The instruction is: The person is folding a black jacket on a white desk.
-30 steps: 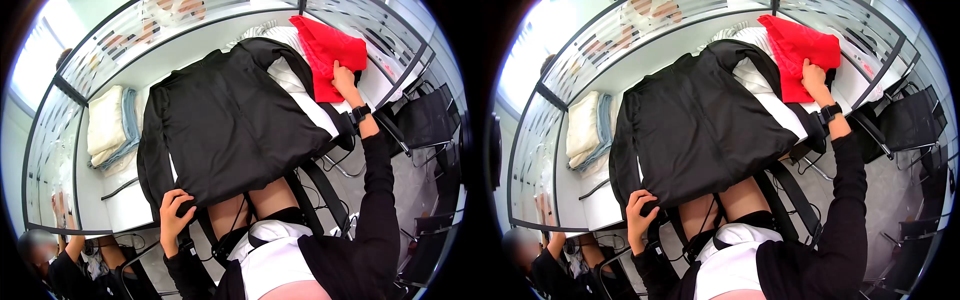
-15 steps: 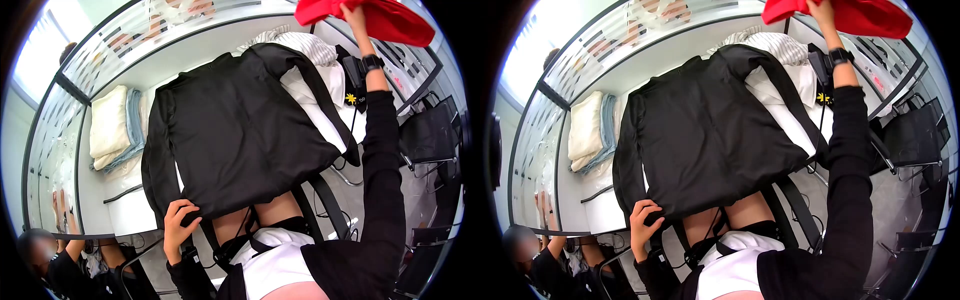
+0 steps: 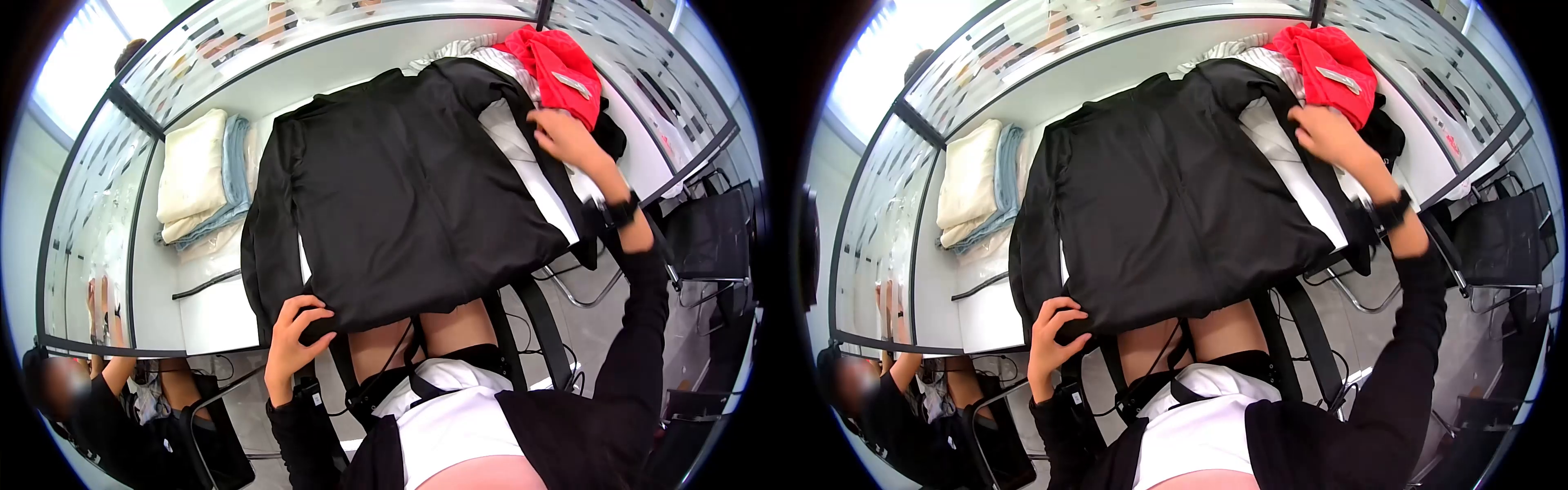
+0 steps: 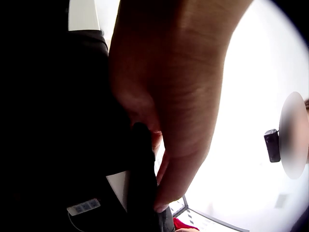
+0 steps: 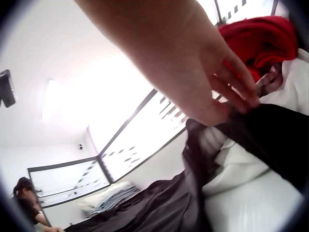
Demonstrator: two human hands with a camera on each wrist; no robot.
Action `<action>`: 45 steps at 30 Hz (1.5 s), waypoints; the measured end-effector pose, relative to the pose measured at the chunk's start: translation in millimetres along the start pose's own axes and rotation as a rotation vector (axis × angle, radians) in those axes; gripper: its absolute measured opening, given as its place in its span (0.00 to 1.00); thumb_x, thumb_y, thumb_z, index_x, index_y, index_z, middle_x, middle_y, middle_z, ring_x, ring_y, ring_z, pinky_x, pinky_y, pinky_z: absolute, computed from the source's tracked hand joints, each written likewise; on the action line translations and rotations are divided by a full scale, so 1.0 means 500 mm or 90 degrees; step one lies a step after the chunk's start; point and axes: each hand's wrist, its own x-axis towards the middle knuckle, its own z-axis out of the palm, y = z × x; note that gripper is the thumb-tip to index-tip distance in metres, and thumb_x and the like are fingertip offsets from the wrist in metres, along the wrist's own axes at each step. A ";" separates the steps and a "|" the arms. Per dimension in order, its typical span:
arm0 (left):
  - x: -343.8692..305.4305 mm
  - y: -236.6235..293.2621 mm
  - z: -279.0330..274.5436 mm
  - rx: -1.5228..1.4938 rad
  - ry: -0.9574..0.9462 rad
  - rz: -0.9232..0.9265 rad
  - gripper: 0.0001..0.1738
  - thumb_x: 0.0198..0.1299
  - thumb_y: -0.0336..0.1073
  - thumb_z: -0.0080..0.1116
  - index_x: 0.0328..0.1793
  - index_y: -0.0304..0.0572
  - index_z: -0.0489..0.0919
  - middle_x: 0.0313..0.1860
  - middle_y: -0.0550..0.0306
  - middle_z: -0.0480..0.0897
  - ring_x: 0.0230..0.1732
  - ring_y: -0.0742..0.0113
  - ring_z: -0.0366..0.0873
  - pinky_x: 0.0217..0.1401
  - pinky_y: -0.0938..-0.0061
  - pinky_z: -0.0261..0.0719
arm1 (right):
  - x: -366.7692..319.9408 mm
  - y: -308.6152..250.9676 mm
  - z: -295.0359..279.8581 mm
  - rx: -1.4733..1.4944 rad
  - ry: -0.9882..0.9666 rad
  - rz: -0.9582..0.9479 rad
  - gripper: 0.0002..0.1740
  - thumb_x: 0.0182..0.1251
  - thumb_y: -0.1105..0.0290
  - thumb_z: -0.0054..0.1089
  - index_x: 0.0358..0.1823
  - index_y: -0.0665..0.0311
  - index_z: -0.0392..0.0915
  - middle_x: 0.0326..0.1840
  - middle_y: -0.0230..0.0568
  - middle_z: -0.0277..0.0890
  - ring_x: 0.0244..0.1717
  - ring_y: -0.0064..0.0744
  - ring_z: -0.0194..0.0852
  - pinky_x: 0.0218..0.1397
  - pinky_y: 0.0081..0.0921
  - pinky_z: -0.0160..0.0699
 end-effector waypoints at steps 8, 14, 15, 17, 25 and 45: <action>-0.008 0.013 0.006 0.048 0.002 0.010 0.19 0.36 0.23 0.65 0.39 0.42 0.78 0.48 0.56 0.73 0.51 0.55 0.71 0.53 0.66 0.71 | -0.193 -0.231 -0.034 0.181 -0.145 -0.183 0.38 0.41 0.61 0.72 0.57 0.57 0.68 0.58 0.47 0.63 0.54 0.47 0.67 0.56 0.36 0.68; -0.013 0.017 0.021 0.073 0.069 0.045 0.13 0.42 0.21 0.60 0.37 0.38 0.76 0.41 0.54 0.76 0.43 0.55 0.76 0.45 0.67 0.74 | -0.227 -0.265 0.009 0.111 -0.075 -0.163 0.37 0.36 0.69 0.71 0.54 0.59 0.69 0.60 0.44 0.63 0.60 0.46 0.62 0.62 0.38 0.65; -0.013 0.018 0.020 0.080 0.084 0.047 0.13 0.43 0.21 0.59 0.37 0.37 0.76 0.39 0.54 0.77 0.41 0.55 0.77 0.43 0.68 0.75 | -0.227 -0.264 0.013 0.118 -0.060 -0.158 0.35 0.36 0.71 0.70 0.53 0.60 0.70 0.59 0.44 0.64 0.60 0.46 0.63 0.61 0.38 0.66; -0.011 0.025 0.016 0.080 0.128 0.031 0.11 0.45 0.20 0.58 0.37 0.36 0.76 0.38 0.53 0.78 0.38 0.54 0.77 0.41 0.69 0.75 | -0.227 -0.265 0.013 0.130 -0.041 -0.174 0.29 0.39 0.72 0.67 0.49 0.62 0.72 0.56 0.43 0.67 0.58 0.45 0.66 0.59 0.37 0.69; -0.006 0.033 0.013 0.097 0.192 -0.011 0.15 0.42 0.16 0.54 0.39 0.36 0.76 0.37 0.52 0.78 0.38 0.55 0.78 0.41 0.71 0.75 | -0.221 -0.266 0.025 0.175 0.074 -0.114 0.18 0.42 0.79 0.59 0.40 0.66 0.72 0.41 0.40 0.73 0.43 0.40 0.74 0.43 0.31 0.76; -0.008 -0.018 0.021 -0.039 0.313 -0.197 0.02 0.52 0.23 0.58 0.32 0.34 0.76 0.20 0.66 0.70 0.22 0.84 0.61 0.22 0.87 0.55 | -0.248 -0.228 0.027 0.237 0.050 0.018 0.15 0.45 0.80 0.57 0.39 0.66 0.74 0.34 0.43 0.76 0.39 0.43 0.76 0.44 0.30 0.75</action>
